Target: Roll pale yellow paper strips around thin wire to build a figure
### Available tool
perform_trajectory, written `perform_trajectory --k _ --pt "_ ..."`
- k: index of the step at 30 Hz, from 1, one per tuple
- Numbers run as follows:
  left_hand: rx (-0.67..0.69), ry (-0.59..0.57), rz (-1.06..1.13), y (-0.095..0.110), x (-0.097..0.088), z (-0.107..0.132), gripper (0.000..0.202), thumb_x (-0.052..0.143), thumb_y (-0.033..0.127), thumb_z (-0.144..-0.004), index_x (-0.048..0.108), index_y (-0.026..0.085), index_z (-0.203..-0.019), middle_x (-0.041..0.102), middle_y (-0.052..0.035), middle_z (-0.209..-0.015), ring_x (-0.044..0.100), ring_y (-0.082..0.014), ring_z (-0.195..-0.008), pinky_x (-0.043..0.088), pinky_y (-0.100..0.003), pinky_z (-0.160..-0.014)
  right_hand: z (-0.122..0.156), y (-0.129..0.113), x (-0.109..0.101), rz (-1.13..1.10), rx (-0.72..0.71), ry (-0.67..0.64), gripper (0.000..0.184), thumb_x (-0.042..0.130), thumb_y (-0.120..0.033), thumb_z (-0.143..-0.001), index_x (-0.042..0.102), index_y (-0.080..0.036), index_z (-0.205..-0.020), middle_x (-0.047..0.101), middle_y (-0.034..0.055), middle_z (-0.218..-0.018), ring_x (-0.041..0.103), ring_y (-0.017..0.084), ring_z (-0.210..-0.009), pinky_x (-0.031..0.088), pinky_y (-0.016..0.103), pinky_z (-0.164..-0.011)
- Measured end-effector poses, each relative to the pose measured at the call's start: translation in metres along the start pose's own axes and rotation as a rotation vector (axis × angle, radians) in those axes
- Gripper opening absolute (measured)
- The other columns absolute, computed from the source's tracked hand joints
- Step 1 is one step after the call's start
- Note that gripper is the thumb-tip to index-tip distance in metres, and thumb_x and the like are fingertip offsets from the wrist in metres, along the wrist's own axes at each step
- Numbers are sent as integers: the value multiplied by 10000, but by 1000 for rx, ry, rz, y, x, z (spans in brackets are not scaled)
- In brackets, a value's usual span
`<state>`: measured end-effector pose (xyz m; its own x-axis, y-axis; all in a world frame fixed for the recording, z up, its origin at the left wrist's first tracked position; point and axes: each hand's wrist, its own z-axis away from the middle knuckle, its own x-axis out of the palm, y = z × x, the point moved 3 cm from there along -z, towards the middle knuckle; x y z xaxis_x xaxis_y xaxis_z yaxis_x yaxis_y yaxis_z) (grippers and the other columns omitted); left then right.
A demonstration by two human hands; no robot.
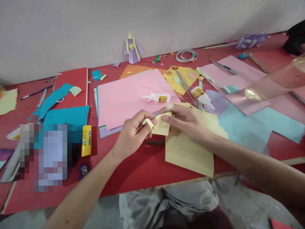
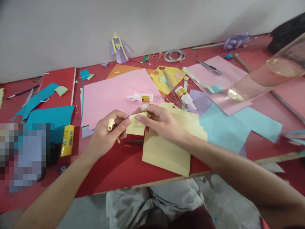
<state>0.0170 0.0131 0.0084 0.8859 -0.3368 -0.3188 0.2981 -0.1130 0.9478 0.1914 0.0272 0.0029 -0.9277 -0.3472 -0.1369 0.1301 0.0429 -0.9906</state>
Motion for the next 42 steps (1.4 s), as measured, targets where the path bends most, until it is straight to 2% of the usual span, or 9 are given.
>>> perform_trajectory --k 3,9,13,16,19,32,38,42 --pt "-4 -29 -16 -1 1 0 70 522 277 -932 524 207 -926 544 65 -588 511 -69 -517 419 -162 -514 0 1 0 -17 7 -6 159 613 -331 -870 636 -179 -907 571 -23 -715 495 77 -549 419 211 -497" --pt "29 -115 -196 -2 3 -1 146 438 337 -971 505 207 -977 584 48 -650 552 -90 -580 435 -189 -592 -3 2 -2 74 -61 17 196 583 -361 -891 647 -176 -897 641 23 -839 571 133 -745 452 259 -664" --pt "44 -198 -272 -2 7 0 211 397 399 -985 503 216 -980 574 50 -678 551 -90 -551 418 -205 -598 -3 0 -3 116 -58 40 209 561 -377 -898 635 -183 -874 636 20 -816 569 143 -750 445 265 -662" --pt "92 -232 -340 -1 9 0 252 380 400 -992 512 208 -895 580 29 -716 552 -105 -600 395 -222 -608 -2 0 -4 158 -57 60 203 543 -359 -905 624 -182 -849 615 10 -780 548 130 -711 416 246 -608" --pt "147 -252 -400 0 11 0 288 375 369 -996 504 196 -806 587 13 -745 555 -120 -676 378 -233 -634 -2 0 -4 162 -81 59 200 535 -336 -909 606 -176 -814 597 2 -772 538 120 -712 403 238 -616" --pt "164 -256 -393 1 11 0 287 379 334 -1000 530 185 -806 584 30 -706 548 -104 -662 376 -228 -643 -2 0 -4 142 -64 44 191 542 -335 -905 607 -170 -833 567 -5 -759 511 119 -705 394 243 -643" --pt "205 -242 -397 0 11 0 178 425 281 -986 568 190 -930 604 47 -736 561 -84 -670 384 -209 -643 -3 1 -3 135 -41 19 209 553 -362 -898 610 -178 -817 581 -1 -768 522 124 -708 405 251 -642" --pt "219 -240 -396 0 11 0 193 424 272 -986 552 185 -870 589 52 -728 548 -76 -662 384 -207 -638 -3 0 -2 125 -15 23 191 574 -356 -889 601 -181 -816 556 -15 -732 483 106 -641 387 246 -595"
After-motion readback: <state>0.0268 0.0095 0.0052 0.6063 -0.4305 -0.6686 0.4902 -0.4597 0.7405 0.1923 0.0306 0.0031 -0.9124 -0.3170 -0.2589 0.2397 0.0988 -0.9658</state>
